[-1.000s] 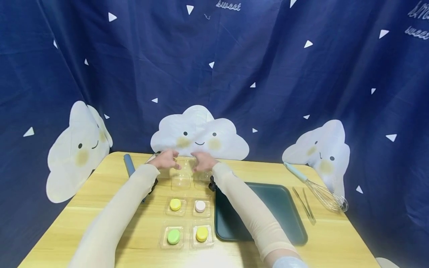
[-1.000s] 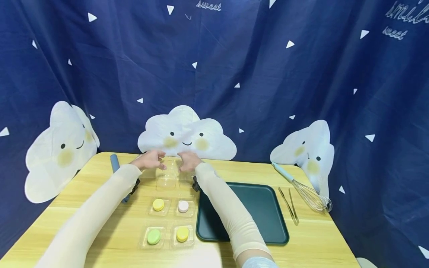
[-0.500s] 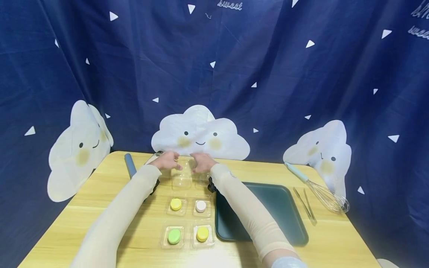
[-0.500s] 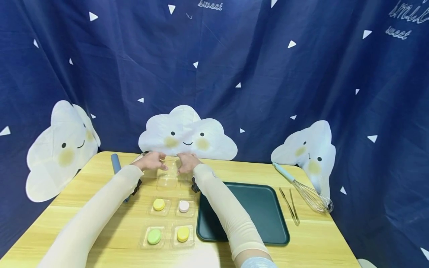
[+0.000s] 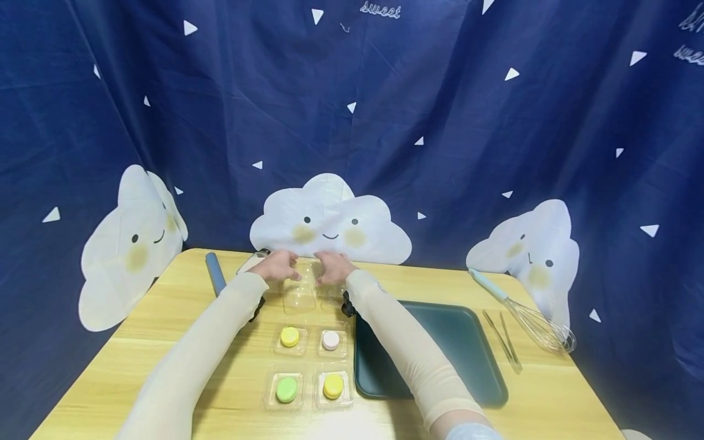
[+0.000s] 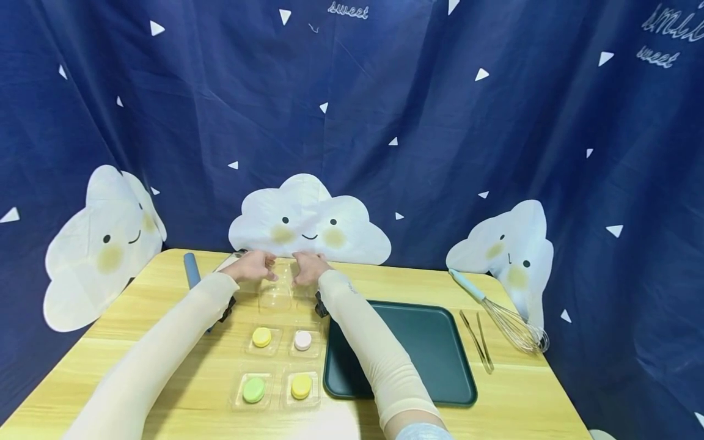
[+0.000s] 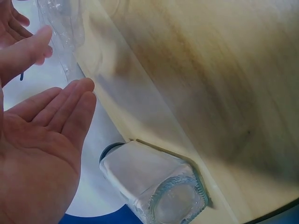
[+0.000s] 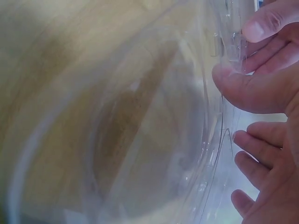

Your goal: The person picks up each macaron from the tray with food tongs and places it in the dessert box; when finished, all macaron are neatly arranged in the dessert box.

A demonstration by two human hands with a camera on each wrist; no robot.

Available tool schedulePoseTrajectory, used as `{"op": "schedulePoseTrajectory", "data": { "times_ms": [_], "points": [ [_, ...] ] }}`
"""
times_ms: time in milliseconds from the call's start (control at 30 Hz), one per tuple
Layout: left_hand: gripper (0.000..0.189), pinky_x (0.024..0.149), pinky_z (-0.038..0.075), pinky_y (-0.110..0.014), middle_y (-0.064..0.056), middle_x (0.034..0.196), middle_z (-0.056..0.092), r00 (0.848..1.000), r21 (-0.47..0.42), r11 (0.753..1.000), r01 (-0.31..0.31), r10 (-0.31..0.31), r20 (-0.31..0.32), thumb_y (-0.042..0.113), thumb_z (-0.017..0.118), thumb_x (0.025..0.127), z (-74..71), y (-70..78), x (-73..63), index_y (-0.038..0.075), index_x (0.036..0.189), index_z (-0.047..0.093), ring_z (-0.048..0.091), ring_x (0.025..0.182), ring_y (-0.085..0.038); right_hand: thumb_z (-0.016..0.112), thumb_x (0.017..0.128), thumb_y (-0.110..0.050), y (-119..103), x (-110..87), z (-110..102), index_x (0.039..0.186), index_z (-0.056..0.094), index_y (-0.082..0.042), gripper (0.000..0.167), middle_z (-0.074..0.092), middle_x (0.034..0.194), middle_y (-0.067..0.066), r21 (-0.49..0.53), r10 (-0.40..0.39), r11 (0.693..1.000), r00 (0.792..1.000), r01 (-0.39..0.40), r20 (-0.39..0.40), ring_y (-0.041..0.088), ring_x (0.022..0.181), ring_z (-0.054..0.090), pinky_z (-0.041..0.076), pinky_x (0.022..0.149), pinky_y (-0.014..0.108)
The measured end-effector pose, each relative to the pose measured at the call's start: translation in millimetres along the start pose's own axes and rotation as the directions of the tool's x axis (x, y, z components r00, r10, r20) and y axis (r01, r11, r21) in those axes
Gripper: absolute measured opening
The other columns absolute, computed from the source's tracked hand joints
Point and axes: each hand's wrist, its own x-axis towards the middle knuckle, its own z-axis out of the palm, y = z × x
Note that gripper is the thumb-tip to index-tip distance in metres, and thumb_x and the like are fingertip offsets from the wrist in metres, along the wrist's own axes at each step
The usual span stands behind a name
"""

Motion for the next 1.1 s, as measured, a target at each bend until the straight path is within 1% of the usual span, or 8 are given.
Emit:
{"op": "schedulePoseTrajectory", "data": {
  "times_ms": [400,567,633,833,900,967,1033,1100],
  "points": [
    [0.068,0.115,0.046,-0.051,-0.026,0.134,0.064,1.0,0.001,1.0,0.01,-0.01,-0.014,0.016,0.078,0.086,5.4,-5.1,1.5,-0.01,0.142,0.05,0.058,0.13,-0.041,0.081,0.084,-0.021,1,0.6,6,0.156,0.038,-0.011,0.084,0.043,0.161,0.007,0.084,0.006,0.996,1.0,-0.006,-0.002,0.027,0.151,0.038,0.023,0.127,0.056],
    [0.067,0.114,0.047,-0.05,-0.025,0.135,0.064,0.999,-0.013,1.0,0.012,-0.012,-0.036,0.016,0.077,0.087,1.8,-4.0,-1.0,-0.007,0.144,0.05,0.059,0.129,-0.04,0.078,0.085,-0.013,0,-3.0,2,0.155,0.038,-0.008,0.081,0.045,0.159,0.009,0.196,-0.029,0.98,0.998,0.041,-0.064,0.028,0.148,0.042,0.03,0.127,0.047],
    [0.067,0.114,0.047,-0.049,-0.025,0.135,0.064,0.999,-0.028,1.0,0.003,-0.004,-0.053,0.016,0.076,0.088,-2.1,-1.0,-3.1,-0.007,0.145,0.049,0.059,0.129,-0.04,0.076,0.085,-0.009,2,-3.6,-2,0.154,0.04,-0.005,0.078,0.046,0.158,0.011,0.238,-0.054,0.968,0.994,0.076,-0.1,0.029,0.147,0.043,0.033,0.126,0.042],
    [0.068,0.113,0.047,-0.05,-0.026,0.14,0.06,0.995,-0.145,0.988,-0.05,0.037,-0.095,0.018,0.073,0.088,-14.3,5.1,-9.9,-0.007,0.146,0.048,0.058,0.131,-0.04,0.077,0.083,-0.006,7,-8.9,-17,0.153,0.04,-0.004,0.079,0.048,0.156,0.013,0.331,-0.087,0.933,0.98,0.143,-0.177,0.03,0.145,0.046,0.034,0.125,0.043],
    [0.068,0.113,0.047,-0.05,-0.025,0.14,0.061,0.992,-0.177,0.982,-0.062,0.041,-0.117,0.02,0.073,0.088,-17.4,7.5,-13.0,-0.005,0.146,0.049,0.058,0.131,-0.039,0.079,0.082,-0.007,7,-13.5,-22,0.153,0.039,-0.004,0.081,0.049,0.155,0.014,0.376,-0.088,0.913,0.976,0.158,-0.197,0.03,0.144,0.048,0.038,0.123,0.044],
    [0.068,0.113,0.048,-0.05,-0.024,0.14,0.061,0.988,-0.213,0.974,-0.08,0.049,-0.143,0.021,0.073,0.087,-20.5,11.3,-16.6,-0.004,0.146,0.05,0.059,0.131,-0.038,0.079,0.083,-0.006,7,-19.3,-28,0.153,0.039,-0.004,0.081,0.05,0.154,0.014,0.434,-0.079,0.884,0.972,0.171,-0.221,0.031,0.141,0.05,0.042,0.12,0.043],
    [0.068,0.112,0.049,-0.05,-0.023,0.139,0.063,0.982,-0.222,0.97,-0.103,0.064,-0.178,0.024,0.075,0.087,-22.0,15.7,-20.9,-0.003,0.145,0.052,0.06,0.129,-0.037,0.079,0.083,-0.006,6,-26.6,-32,0.153,0.039,-0.004,0.081,0.052,0.151,0.015,0.486,-0.067,0.854,0.966,0.185,-0.25,0.031,0.137,0.053,0.046,0.116,0.043],
    [0.068,0.112,0.049,-0.05,-0.022,0.141,0.062,0.975,-0.244,0.962,-0.126,0.076,-0.207,0.026,0.076,0.088,-22.4,19.8,-26.6,-0.002,0.145,0.052,0.06,0.13,-0.037,0.079,0.084,-0.006,4,-34.7,-35,0.152,0.041,-0.004,0.078,0.054,0.148,0.016,0.514,-0.056,0.834,0.957,0.202,-0.285,0.033,0.133,0.057,0.049,0.114,0.043]
  ]
}}
